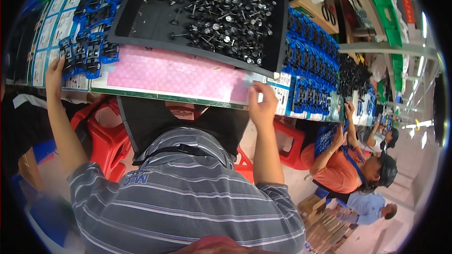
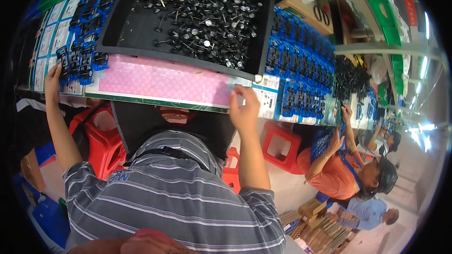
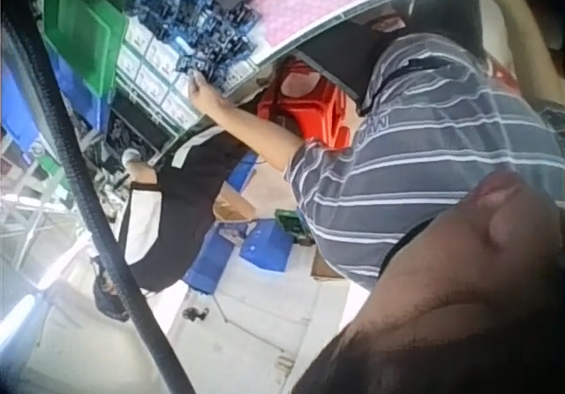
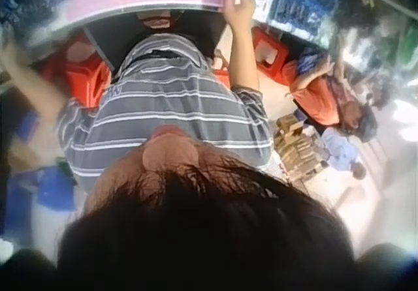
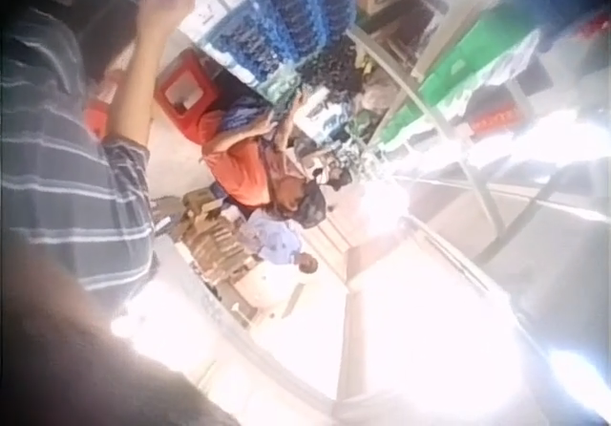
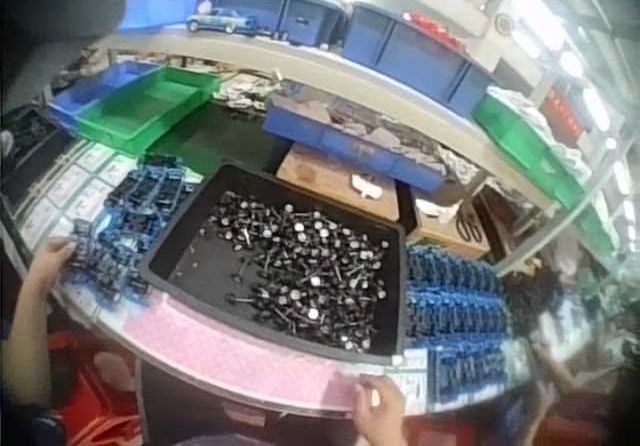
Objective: The person adjusts a waist strap, then repeatedly picks up toy car chassis, takes wheel axles from a tray, and inserts the axles into each chassis by hand before placing them aside.
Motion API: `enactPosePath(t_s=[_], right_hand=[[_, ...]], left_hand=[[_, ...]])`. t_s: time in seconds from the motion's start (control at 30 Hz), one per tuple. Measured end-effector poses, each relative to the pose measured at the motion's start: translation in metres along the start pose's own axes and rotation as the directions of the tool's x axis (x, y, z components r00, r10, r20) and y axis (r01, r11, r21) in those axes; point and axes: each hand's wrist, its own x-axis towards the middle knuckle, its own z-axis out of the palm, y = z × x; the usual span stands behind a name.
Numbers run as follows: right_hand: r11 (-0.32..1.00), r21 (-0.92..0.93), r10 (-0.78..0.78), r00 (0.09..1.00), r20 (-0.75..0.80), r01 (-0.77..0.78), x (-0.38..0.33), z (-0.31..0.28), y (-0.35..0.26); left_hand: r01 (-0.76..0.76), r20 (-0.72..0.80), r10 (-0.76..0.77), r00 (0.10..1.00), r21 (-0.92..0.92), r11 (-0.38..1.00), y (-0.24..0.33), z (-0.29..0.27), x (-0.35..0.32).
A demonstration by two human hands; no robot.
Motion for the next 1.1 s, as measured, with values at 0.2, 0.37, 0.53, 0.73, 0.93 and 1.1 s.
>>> enactPosePath(t_s=[0.2, 0.37, 0.53, 0.73, 0.93, 1.1], right_hand=[[0.981, -0.06, 0.161, 0.948, -0.276, -0.184, 0.019, -0.066, 0.045], [0.937, -0.336, 0.031, 0.981, -0.192, -0.095, 0.041, -0.052, 0.057], [0.887, -0.458, -0.136, 0.98, -0.147, 0.054, 0.061, -0.031, 0.074], [0.971, -0.226, -0.021, 0.905, -0.425, -0.083, 0.029, -0.053, 0.024], [0.937, 0.01, -0.349, 0.937, 0.014, 0.349, -0.012, -0.037, -0.061], [0.868, -0.006, -0.489, 0.857, 0.161, 0.496, 0.041, -0.029, -0.064]], left_hand=[[-0.013, -0.07, 0.019, 0.997, 0.089, 0.996, 0.011, 0.023, -0.013], [-0.253, -0.266, 0.488, 0.831, 0.601, 0.758, 0.041, 0.044, -0.052], [-0.415, -0.299, 0.559, 0.774, 0.427, 0.803, 0.109, 0.126, -0.162], [-0.276, 0.316, 0.364, 0.876, -0.292, 0.916, 0.131, 0.224, -0.27], [0.518, 0.786, 0.335, 0.519, -0.601, 0.608, 0.161, 0.284, -0.308], [0.595, 0.814, 0.227, 0.535, -0.554, 0.582, 0.165, 0.29, -0.298]])
